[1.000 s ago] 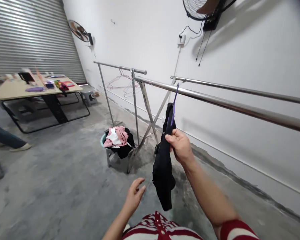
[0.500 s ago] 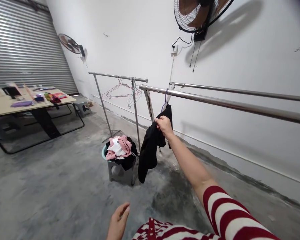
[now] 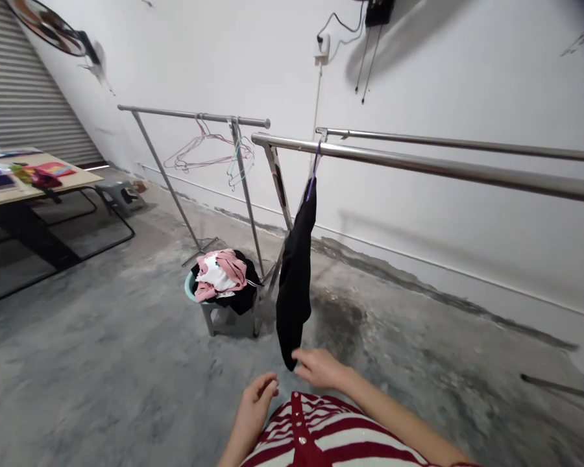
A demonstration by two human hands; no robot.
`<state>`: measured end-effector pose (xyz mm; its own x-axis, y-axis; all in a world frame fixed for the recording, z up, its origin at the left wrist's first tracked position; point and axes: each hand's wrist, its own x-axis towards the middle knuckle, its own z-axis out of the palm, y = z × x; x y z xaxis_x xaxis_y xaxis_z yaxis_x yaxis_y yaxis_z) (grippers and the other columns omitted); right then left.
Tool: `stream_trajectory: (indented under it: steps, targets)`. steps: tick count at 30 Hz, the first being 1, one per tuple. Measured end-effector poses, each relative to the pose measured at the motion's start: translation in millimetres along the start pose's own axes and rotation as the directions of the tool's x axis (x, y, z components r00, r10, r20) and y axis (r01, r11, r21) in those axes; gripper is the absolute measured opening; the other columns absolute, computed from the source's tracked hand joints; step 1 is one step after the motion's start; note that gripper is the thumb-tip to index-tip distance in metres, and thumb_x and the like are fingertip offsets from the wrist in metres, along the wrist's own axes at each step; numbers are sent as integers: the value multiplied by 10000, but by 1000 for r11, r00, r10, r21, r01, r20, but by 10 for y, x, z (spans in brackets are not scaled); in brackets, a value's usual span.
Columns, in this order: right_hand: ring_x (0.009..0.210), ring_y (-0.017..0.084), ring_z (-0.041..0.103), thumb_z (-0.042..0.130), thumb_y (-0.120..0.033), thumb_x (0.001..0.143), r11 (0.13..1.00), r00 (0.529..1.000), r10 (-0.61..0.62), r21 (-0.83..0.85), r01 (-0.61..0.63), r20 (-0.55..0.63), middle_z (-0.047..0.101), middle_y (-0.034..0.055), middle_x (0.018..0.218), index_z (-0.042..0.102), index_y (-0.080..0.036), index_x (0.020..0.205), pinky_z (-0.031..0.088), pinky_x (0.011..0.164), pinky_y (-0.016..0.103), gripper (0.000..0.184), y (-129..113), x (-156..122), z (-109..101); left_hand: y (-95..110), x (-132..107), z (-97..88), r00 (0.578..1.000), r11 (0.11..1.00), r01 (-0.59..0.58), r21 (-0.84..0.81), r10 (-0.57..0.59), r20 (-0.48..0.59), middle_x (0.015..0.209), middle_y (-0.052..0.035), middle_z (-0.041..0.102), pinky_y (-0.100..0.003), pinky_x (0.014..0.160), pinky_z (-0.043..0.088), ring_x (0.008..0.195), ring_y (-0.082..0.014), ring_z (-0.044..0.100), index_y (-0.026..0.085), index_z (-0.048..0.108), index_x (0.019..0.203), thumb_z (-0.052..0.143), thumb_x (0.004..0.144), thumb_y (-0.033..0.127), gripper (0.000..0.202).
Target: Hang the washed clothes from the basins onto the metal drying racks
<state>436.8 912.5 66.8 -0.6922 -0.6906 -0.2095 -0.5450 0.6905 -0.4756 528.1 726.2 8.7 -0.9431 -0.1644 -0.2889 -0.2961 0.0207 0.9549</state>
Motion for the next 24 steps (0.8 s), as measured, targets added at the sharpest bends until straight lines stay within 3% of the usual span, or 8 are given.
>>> stream_trajectory:
  steps: [1, 3, 7, 11, 16, 20, 24]
  targets:
    - [876, 233, 662, 501, -324, 810, 995, 991, 96, -28, -93, 91, 715, 66, 962, 639, -251, 1054, 446, 709, 286, 290, 97, -121, 209, 9, 4, 36, 999, 1000, -15, 28, 13, 47, 873, -108, 712, -343, 768, 522, 764, -229, 660, 136, 674, 889, 599, 633, 603, 537]
    - [921, 229, 662, 447, -326, 849, 967, 956, 255, -36, -252, 148, 718, 58, 991, 664, -272, 1015, 451, 729, 286, 279, 274, -351, 479, 31, 5, 107, 988, 994, -53, 96, 38, 148, 850, -97, 704, -330, 767, 510, 749, -210, 643, 131, 673, 887, 571, 687, 546, 472]
    - [1017, 255, 636, 389, -302, 885, 900, 895, 436, -38, -435, 94, 683, 119, 1093, 614, -207, 1150, 450, 816, 325, 360, 517, -667, 579, 66, 13, 239, 939, 974, -129, 185, 60, 339, 865, -75, 692, -294, 768, 484, 774, -180, 615, 136, 671, 925, 514, 778, 427, 362]
    - [1059, 257, 616, 359, -299, 900, 879, 874, 476, -23, -476, 94, 661, 143, 1134, 587, -165, 1195, 442, 873, 337, 396, 516, -805, 622, 126, 21, 389, 886, 969, -148, 195, 43, 462, 827, -43, 690, -258, 747, 469, 761, -157, 596, 145, 690, 926, 534, 786, 392, 325]
    - [1006, 206, 632, 426, -307, 879, 879, 876, 460, 68, -473, 148, 682, 77, 1106, 618, -228, 1157, 460, 828, 277, 347, 359, -995, 812, 241, -51, 588, 801, 949, -213, 233, 33, 598, 861, -40, 696, -264, 784, 465, 808, -165, 601, 156, 693, 961, 519, 792, 419, 358]
    - [952, 235, 644, 463, -298, 859, 828, 841, 526, 147, -541, 130, 694, 92, 1058, 642, -218, 1102, 475, 790, 315, 312, 448, -1305, 817, 248, -141, 795, 798, 945, -167, 281, -38, 602, 928, -83, 705, -316, 828, 485, 850, -203, 634, 139, 674, 963, 527, 735, 513, 463]
    - [939, 252, 643, 476, -289, 858, 739, 763, 642, 212, -640, 67, 689, 122, 1043, 641, -189, 1076, 478, 793, 347, 291, 670, -1866, 805, 240, -259, 1144, 780, 935, -87, 344, -151, 607, 904, -96, 715, -343, 803, 514, 805, -221, 663, 141, 671, 910, 591, 626, 596, 542]
